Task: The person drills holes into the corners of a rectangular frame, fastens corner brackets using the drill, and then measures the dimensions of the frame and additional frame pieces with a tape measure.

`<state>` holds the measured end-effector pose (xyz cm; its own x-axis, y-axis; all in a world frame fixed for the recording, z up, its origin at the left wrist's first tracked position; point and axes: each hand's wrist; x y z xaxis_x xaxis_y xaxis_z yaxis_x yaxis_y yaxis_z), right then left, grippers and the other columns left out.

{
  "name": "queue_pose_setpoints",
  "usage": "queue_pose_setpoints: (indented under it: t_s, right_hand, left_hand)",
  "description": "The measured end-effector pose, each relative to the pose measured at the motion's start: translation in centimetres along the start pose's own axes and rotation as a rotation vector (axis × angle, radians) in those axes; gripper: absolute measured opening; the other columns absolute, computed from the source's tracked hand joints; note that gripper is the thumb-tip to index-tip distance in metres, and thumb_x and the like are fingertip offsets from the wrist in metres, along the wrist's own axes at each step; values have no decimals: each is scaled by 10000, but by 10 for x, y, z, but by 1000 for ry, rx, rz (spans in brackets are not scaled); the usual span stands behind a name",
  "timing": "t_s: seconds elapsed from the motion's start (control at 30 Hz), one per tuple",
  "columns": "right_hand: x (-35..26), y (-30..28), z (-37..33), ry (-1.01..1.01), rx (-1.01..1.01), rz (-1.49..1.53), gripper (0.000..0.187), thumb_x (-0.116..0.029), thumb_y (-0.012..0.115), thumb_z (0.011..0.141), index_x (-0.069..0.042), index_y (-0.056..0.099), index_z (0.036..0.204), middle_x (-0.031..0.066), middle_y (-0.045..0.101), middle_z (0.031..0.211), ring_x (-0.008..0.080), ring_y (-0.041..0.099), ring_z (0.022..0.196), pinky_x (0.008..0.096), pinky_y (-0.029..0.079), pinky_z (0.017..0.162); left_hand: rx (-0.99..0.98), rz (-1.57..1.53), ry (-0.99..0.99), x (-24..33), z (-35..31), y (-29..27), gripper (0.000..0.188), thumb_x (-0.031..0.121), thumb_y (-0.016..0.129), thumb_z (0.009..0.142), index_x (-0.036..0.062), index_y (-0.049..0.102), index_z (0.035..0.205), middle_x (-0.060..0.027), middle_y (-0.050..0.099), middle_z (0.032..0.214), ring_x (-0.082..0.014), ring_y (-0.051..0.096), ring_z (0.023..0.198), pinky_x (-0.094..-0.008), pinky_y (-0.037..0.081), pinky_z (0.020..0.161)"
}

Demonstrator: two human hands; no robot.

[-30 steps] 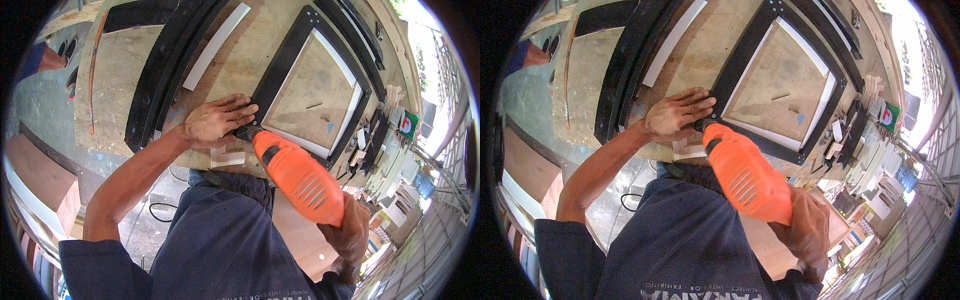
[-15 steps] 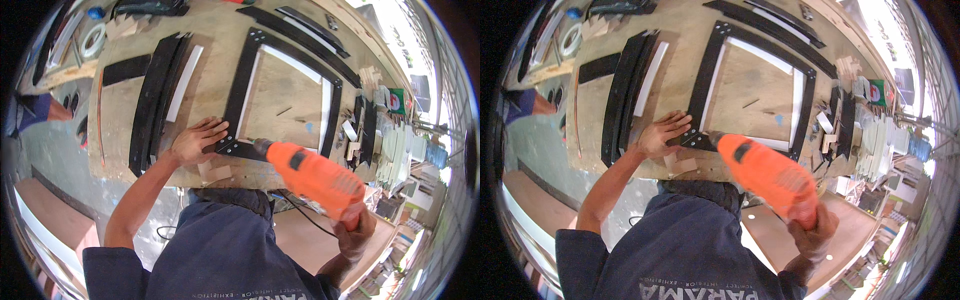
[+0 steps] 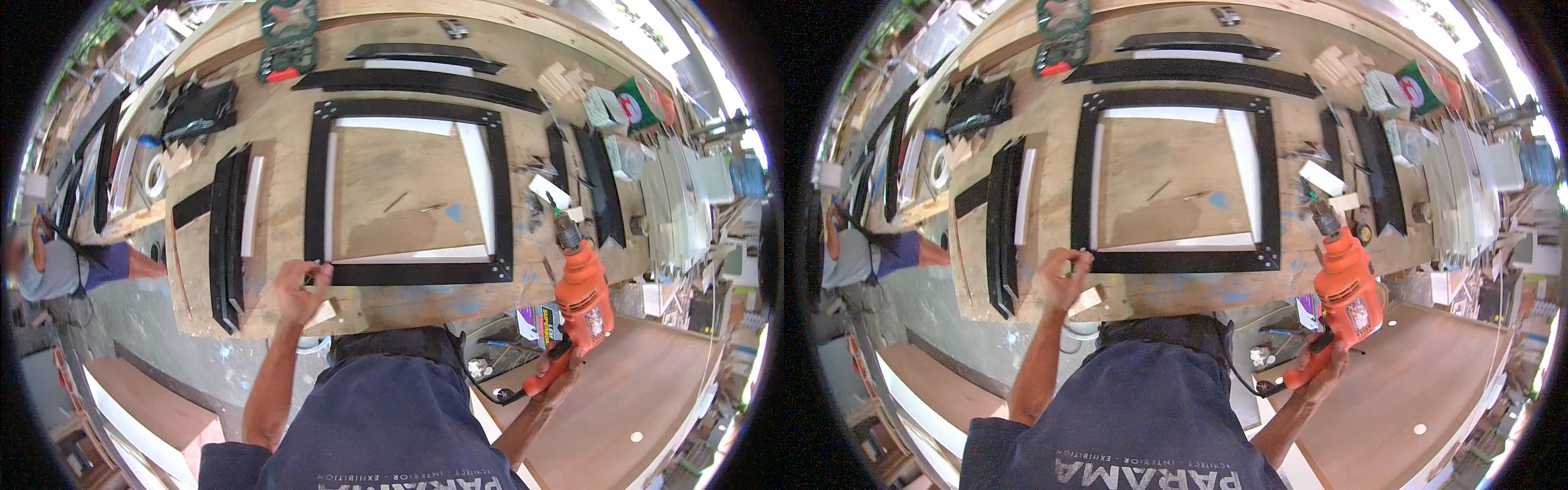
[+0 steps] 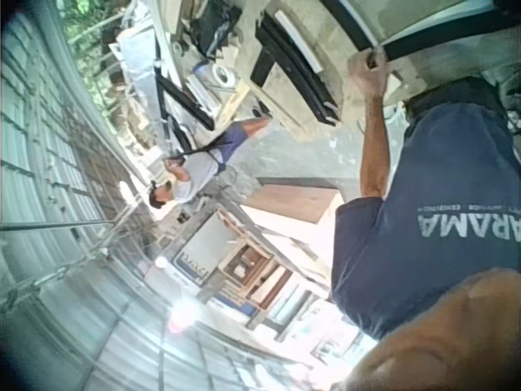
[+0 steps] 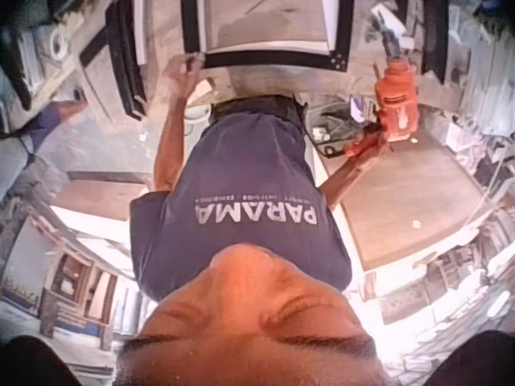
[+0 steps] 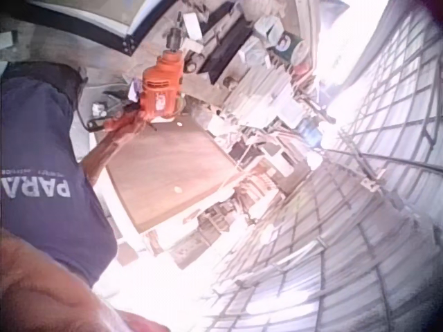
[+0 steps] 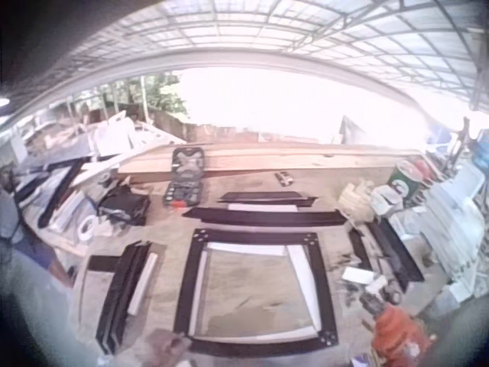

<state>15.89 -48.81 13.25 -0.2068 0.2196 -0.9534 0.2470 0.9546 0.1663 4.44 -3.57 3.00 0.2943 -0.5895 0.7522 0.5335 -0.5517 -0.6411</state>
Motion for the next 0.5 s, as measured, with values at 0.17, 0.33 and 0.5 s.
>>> queue_pose_setpoints:
  t_s: [0.17,0.33,0.5]
  right_hand:
    - [30,-34,32,200,-54,406,423,-433,614,993,-43,572,1152,99,665,858,139,536,521,250,415,415]
    - [47,-54,62,281,-36,506,378,-396,590,1010,-28,569,1093,112,665,866,142,529,530,249,413,422]
    - [60,-63,76,391,-100,504,364,-396,570,1038,-54,556,1163,88,664,881,109,544,555,212,439,444]
  left_hand:
    - [-253,170,371,100,1,93,538,324,870,711,39,680,1126,-143,612,1156,-352,556,1120,-476,427,996]
    - [-397,333,403,114,-1,149,705,374,879,686,39,621,1251,-145,552,1260,-378,483,1233,-516,349,1095]
    - [-384,377,474,99,-4,159,683,370,845,743,-30,579,1229,-193,552,1218,-391,500,1195,-521,374,1046]
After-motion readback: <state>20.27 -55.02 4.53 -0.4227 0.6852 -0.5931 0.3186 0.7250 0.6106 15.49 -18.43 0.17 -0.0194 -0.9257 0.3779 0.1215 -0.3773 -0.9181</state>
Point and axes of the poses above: each hand's wrist, its own z-axis towards the middle knuckle, its own y-axis out of the palm, x = y × z
